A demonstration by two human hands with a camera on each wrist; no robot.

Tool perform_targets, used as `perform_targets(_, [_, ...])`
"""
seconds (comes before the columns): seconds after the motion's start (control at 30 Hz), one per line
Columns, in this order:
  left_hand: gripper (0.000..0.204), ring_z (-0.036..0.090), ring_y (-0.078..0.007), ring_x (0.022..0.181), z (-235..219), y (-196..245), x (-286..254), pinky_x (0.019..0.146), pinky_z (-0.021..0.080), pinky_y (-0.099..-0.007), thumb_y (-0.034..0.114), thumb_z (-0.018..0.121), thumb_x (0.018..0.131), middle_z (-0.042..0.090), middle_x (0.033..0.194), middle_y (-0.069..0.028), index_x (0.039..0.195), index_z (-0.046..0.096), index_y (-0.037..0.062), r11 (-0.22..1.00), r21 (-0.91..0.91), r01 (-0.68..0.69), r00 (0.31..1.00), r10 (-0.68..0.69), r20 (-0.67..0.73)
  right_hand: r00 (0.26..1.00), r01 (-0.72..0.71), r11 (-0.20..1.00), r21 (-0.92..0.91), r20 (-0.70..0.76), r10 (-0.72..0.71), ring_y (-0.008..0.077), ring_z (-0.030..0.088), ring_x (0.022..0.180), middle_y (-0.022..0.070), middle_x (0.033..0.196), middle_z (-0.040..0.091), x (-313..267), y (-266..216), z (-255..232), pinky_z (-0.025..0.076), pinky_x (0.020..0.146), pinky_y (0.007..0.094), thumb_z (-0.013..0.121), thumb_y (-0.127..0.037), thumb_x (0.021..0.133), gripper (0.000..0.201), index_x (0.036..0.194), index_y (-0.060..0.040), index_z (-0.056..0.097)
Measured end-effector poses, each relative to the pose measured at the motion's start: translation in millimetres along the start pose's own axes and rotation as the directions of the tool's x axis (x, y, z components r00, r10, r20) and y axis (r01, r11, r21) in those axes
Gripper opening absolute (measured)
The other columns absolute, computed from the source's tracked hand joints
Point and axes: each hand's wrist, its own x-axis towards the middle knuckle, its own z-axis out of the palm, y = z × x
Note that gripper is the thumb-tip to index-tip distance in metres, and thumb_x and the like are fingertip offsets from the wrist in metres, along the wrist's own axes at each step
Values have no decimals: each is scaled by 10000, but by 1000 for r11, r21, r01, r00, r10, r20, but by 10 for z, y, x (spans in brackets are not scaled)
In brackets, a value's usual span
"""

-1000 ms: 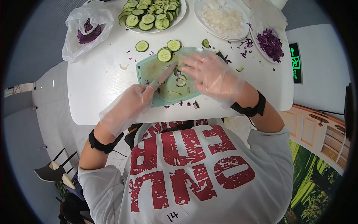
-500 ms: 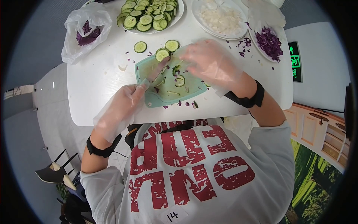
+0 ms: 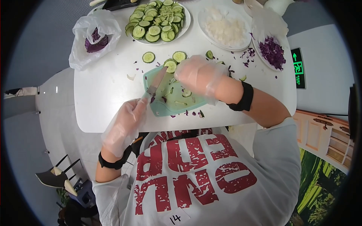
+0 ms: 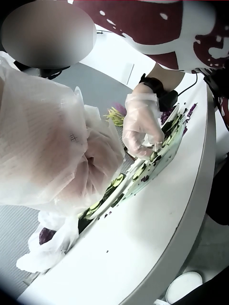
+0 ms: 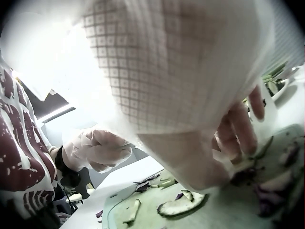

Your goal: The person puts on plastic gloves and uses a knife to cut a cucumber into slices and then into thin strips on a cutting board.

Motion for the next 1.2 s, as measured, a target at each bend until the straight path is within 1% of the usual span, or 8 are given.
perform_targets(0.3, [463, 276, -38, 625, 5, 11, -76, 553, 222, -238, 486, 602, 980, 342, 693, 72, 810, 501, 68, 980, -195, -28, 998, 18, -53, 994, 103, 994, 33, 35, -104, 343, 679, 708, 146, 719, 676, 47, 36, -79, 539, 680, 446, 652, -76, 717, 67, 731, -25, 694])
perform_targets(0.6, [455, 257, -29, 593, -49, 8, 10, 533, 195, -234, 494, 603, 968, 347, 666, 74, 794, 522, 82, 972, -212, -104, 985, 72, -155, 987, -63, 990, 126, -137, 81, 378, 658, 702, 178, 735, 665, 451, 567, -604, 537, 699, 473, 587, -68, 743, 115, 750, -51, 701])
perform_targets(0.7, [466, 256, -25, 585, -70, 86, 36, 526, 186, -234, 506, 587, 971, 352, 659, 72, 787, 523, 83, 970, -159, -185, 974, 160, -159, 977, -115, 993, -29, -184, 107, 380, 657, 721, 161, 745, 677, 780, 886, -728, 537, 716, 471, 557, -87, 777, 144, 741, -60, 694])
perform_targets(0.77, [478, 258, -24, 575, -86, 73, 80, 519, 177, -237, 519, 577, 969, 349, 645, 71, 770, 514, 89, 973, -151, -173, 975, 148, -164, 932, -238, 970, 54, -268, 244, 376, 674, 804, 166, 841, 705, 908, 968, -868, 548, 776, 455, 544, -124, 825, 208, 888, -77, 736])
perform_targets(0.97, [455, 256, -23, 557, -114, 5, 79, 513, 171, -235, 505, 585, 960, 348, 627, 76, 769, 522, 97, 969, -171, -179, 976, 154, -151, 896, -265, 959, 96, -343, 282, 374, 680, 943, 168, 1035, 713, 872, 1061, -759, 541, 889, 454, 586, -191, 860, 394, 1238, -129, 681])
perform_targets(1.07, [453, 253, -27, 550, -129, 15, 60, 512, 177, -230, 498, 586, 960, 341, 615, 80, 760, 524, 97, 978, -185, -91, 981, 56, -187, 846, -229, 962, 152, -458, 273, 373, 677, 953, 176, 1069, 710, 690, 1021, -678, 528, 882, 471, 632, -213, 842, 350, 1161, -91, 708])
perform_targets(1.1, [453, 253, -27, 550, -146, 0, 55, 512, 177, -230, 498, 586, 960, 341, 615, 80, 760, 524, 97, 979, -186, -84, 983, 50, -177, 847, -236, 959, 155, -451, 281, 373, 677, 953, 176, 1069, 710, 606, 991, -677, 528, 882, 471, 632, -213, 842, 350, 1161, -91, 708])
perform_targets(1.2, [462, 273, -30, 580, -155, -58, 7, 528, 197, -220, 495, 587, 964, 375, 664, 68, 866, 570, 44, 979, -176, -99, 983, 68, -172, 935, -309, 923, 228, -106, 340, 374, 663, 934, 180, 1030, 701, 267, 724, -739, 518, 848, 474, 681, -243, 816, 294, 1031, -45, 717])
